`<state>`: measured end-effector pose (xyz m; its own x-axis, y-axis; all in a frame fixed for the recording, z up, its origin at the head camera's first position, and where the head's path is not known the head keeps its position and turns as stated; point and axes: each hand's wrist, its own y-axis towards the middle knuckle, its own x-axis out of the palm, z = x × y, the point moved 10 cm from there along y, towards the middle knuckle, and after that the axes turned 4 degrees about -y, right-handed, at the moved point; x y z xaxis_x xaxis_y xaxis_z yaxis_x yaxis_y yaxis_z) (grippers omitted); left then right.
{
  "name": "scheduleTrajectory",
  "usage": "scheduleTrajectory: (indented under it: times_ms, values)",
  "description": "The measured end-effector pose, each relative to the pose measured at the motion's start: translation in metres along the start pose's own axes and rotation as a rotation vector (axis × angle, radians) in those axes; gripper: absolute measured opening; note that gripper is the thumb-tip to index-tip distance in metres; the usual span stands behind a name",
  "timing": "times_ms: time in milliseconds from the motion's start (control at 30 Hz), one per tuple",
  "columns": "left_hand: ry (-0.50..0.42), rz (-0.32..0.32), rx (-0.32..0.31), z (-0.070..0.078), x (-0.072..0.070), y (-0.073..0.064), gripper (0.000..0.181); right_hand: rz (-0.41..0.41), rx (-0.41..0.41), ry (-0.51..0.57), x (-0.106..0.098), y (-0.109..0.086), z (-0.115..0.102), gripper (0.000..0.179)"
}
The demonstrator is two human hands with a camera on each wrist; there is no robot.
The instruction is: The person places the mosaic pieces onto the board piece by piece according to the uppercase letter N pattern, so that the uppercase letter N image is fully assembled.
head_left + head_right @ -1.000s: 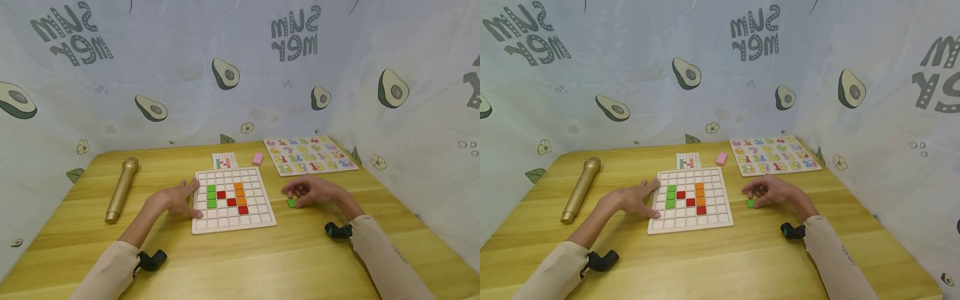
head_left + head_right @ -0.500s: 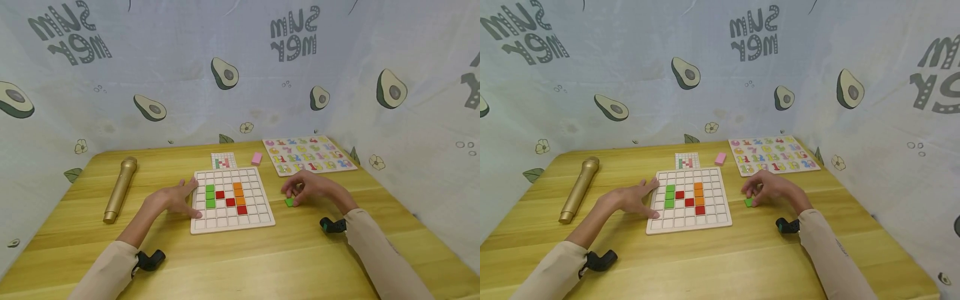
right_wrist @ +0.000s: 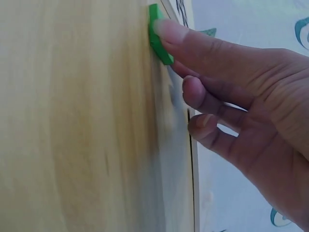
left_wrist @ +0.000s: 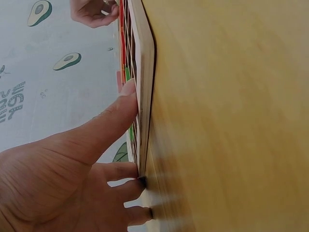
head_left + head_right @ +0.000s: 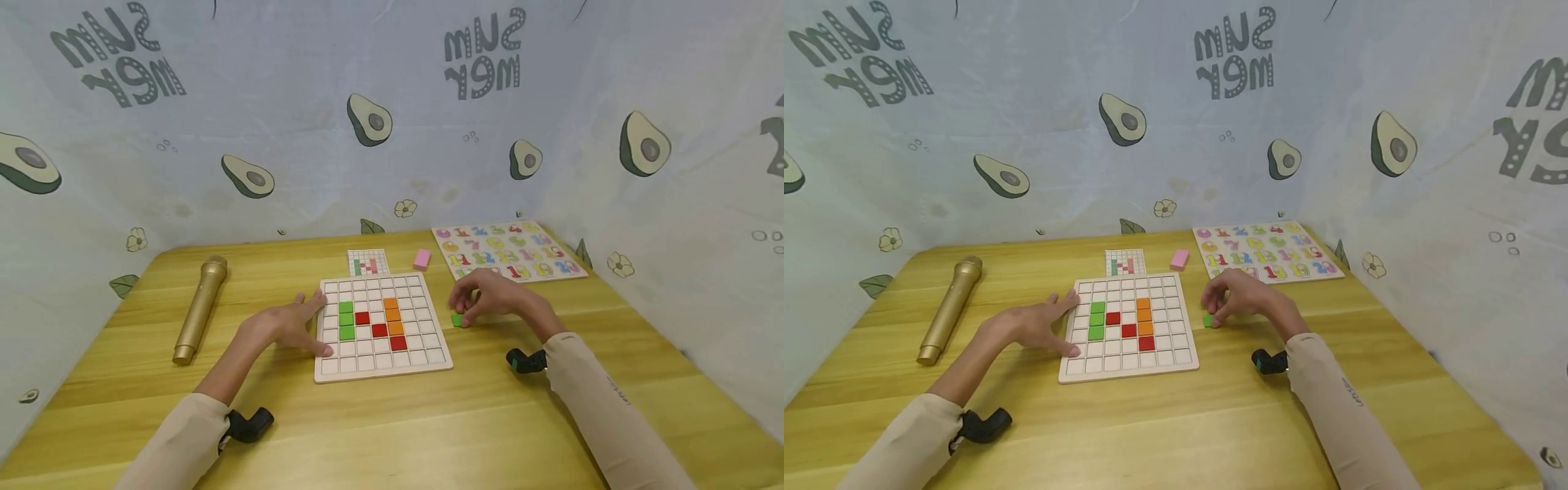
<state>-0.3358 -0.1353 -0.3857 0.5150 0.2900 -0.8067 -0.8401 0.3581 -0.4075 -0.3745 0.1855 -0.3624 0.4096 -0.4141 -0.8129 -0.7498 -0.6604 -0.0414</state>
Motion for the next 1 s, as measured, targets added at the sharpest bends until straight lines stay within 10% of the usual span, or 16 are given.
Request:
scheduleTrajectory:
  times_ms: [1000]
  values:
    - [0.005, 0.009, -0.003, -0.0002, -0.001, 0.0017, 0.121, 0.091, 0.012, 0.035, 0.0027, 0.0089, -0.0083, 0.021]
